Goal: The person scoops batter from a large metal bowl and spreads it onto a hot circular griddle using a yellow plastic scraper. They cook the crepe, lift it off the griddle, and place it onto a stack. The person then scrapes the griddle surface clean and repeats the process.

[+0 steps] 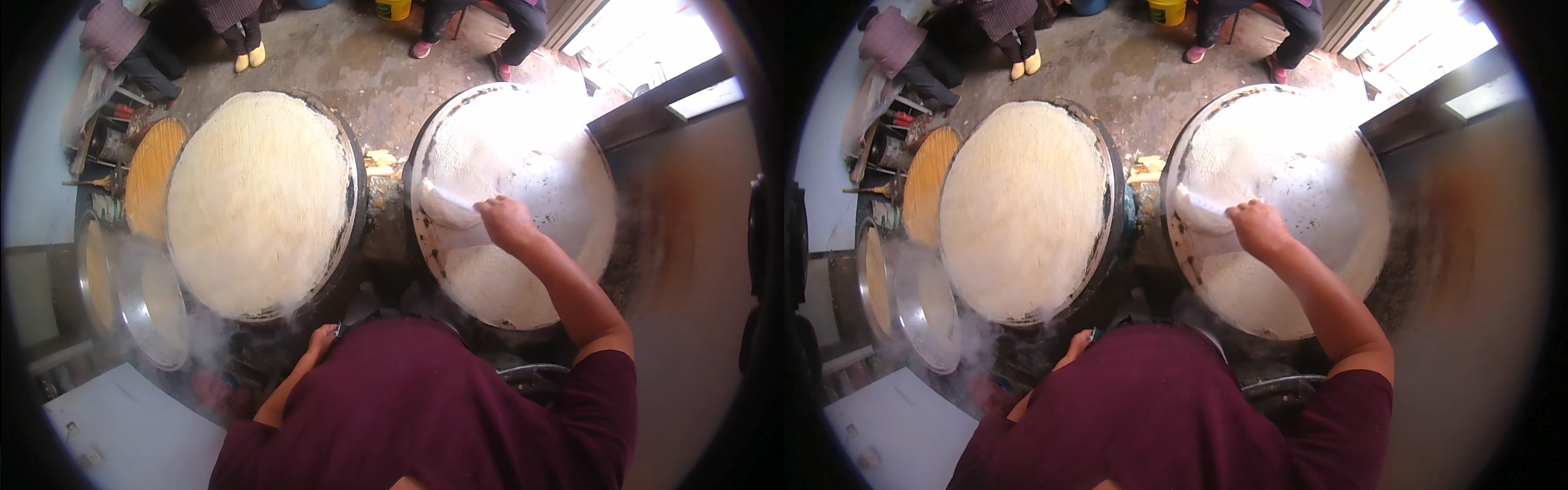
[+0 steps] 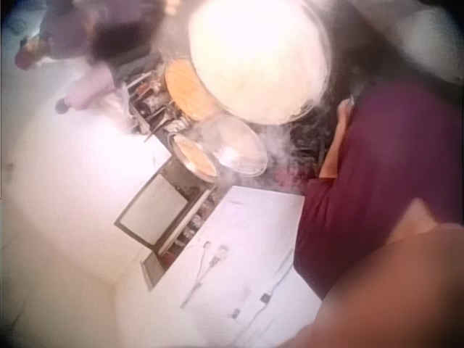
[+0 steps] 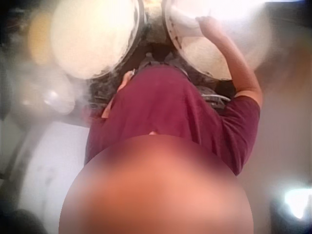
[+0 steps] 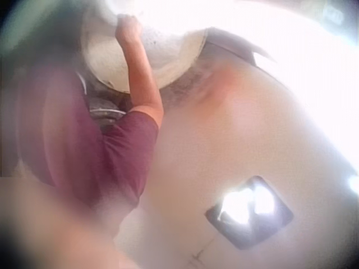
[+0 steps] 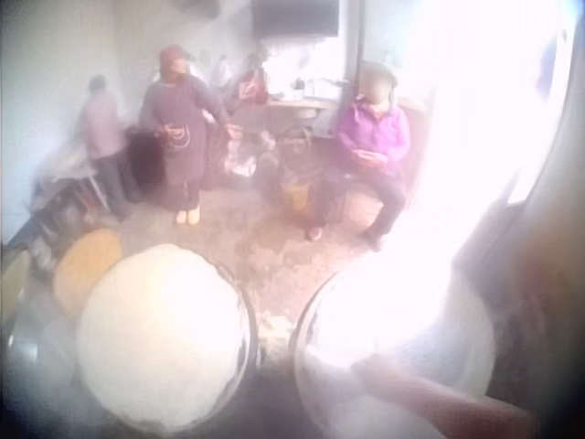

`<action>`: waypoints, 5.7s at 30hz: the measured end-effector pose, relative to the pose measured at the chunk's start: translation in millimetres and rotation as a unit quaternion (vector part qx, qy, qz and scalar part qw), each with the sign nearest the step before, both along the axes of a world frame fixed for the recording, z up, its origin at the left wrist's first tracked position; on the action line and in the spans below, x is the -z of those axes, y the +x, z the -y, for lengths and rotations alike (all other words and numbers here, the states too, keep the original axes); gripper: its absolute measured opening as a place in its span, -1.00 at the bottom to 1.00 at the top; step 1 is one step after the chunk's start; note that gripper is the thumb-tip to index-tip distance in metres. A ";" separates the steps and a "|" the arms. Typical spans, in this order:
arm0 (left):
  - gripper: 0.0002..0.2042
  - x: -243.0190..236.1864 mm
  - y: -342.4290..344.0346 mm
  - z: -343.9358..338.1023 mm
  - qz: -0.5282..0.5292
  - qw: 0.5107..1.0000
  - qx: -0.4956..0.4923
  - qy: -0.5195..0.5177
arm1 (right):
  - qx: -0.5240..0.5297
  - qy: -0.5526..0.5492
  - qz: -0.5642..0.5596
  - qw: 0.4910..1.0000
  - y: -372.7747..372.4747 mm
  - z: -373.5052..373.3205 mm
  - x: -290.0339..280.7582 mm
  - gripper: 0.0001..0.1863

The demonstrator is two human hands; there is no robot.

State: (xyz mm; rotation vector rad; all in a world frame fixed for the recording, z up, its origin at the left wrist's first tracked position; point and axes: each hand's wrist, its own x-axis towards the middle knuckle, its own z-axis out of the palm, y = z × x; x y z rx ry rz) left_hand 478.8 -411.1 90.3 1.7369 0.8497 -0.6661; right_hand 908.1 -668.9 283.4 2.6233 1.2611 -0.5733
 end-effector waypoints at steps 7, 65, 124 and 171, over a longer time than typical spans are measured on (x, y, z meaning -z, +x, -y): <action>-0.80 -18.4 -10.1 -12.9 0.020 1.000 -0.014 0.003 | 0.129 0.136 0.147 0.971 71.9 -46.6 23.8 -0.83; -0.76 -26.2 -17.8 22.0 0.066 0.984 0.044 0.162 | 0.480 0.361 0.021 0.799 139.2 115.9 87.3 -0.76; -0.72 -6.4 18.1 11.4 0.032 0.990 0.055 0.128 | 0.709 0.659 -0.115 0.225 78.0 412.9 160.2 -0.78; -0.68 45.9 -8.9 -39.3 0.061 0.985 0.119 0.109 | 0.290 0.222 0.247 0.897 -39.3 193.8 66.2 -0.87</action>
